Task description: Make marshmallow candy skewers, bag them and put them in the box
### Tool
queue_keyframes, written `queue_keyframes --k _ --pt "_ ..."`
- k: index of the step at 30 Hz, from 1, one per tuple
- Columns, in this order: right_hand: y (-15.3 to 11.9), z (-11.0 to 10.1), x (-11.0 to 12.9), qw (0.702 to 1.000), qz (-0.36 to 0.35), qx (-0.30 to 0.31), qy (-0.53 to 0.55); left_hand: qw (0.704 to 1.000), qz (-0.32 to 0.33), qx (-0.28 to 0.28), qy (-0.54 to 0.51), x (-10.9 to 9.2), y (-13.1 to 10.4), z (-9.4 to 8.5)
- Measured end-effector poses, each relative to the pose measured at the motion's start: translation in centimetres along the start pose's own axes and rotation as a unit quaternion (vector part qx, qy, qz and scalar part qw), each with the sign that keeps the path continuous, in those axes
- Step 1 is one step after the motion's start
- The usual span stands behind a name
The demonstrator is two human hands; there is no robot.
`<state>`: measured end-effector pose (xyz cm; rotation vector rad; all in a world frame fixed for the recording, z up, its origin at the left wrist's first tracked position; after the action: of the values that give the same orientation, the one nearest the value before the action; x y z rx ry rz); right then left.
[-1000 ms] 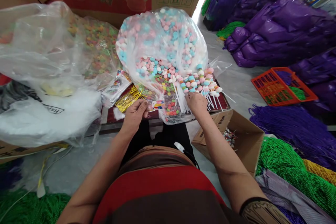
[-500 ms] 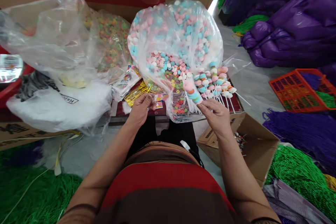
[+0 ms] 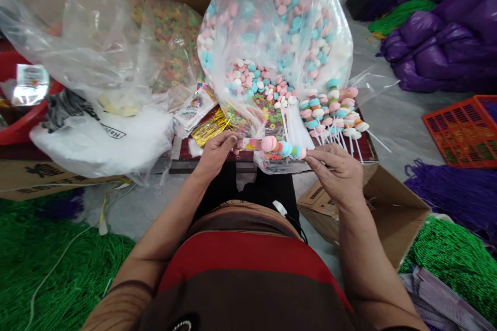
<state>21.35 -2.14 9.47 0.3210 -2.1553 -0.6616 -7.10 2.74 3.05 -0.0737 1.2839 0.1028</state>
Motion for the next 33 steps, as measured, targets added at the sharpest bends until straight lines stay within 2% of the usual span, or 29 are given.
queue_keyframes --k 5,10,13,17,22,25,28,33 --pt "0.1 -0.3 -0.1 0.997 -0.040 -0.002 -0.070 0.997 0.038 0.011 0.065 -0.4 -0.1 0.0" --pt "0.0 -0.3 -0.2 0.993 -0.051 0.024 -0.103 0.982 0.114 0.041 0.143 -1.1 -0.1 -0.2" --pt "-0.1 -0.2 -0.6 0.990 -0.062 0.041 -0.116 0.973 0.151 0.045 0.168 -1.4 0.0 -0.5" --pt "-0.3 0.0 -1.2 0.986 -0.073 0.054 -0.139 0.969 0.168 0.054 0.174 -1.8 0.0 -0.7" --pt "-0.8 -0.1 -1.3 0.994 -0.019 0.047 -0.094 0.975 0.145 0.040 0.161 -1.7 -0.1 -0.7" --pt "-1.0 0.0 -1.2 0.998 0.021 0.034 -0.057 0.986 0.104 0.022 0.126 -1.1 -0.2 -0.6" --pt "-1.1 0.3 -1.1 0.998 0.046 0.031 -0.025 0.994 0.066 0.029 0.084 -0.4 -0.3 -0.5" --pt "-1.3 0.3 -1.3 0.994 0.100 0.027 0.032 0.999 0.035 0.018 0.026 0.2 -0.1 -0.7"
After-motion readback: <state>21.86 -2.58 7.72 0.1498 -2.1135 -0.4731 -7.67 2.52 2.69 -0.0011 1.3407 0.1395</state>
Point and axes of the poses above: each hand's wrist, its own y-axis towards the middle knuckle, its own z-axis out of the palm, x = y × z, the point moved 4 cm from there along y, towards the middle knuckle, and after that the axes turned 8 degrees about -x, right-handed, at the moved point
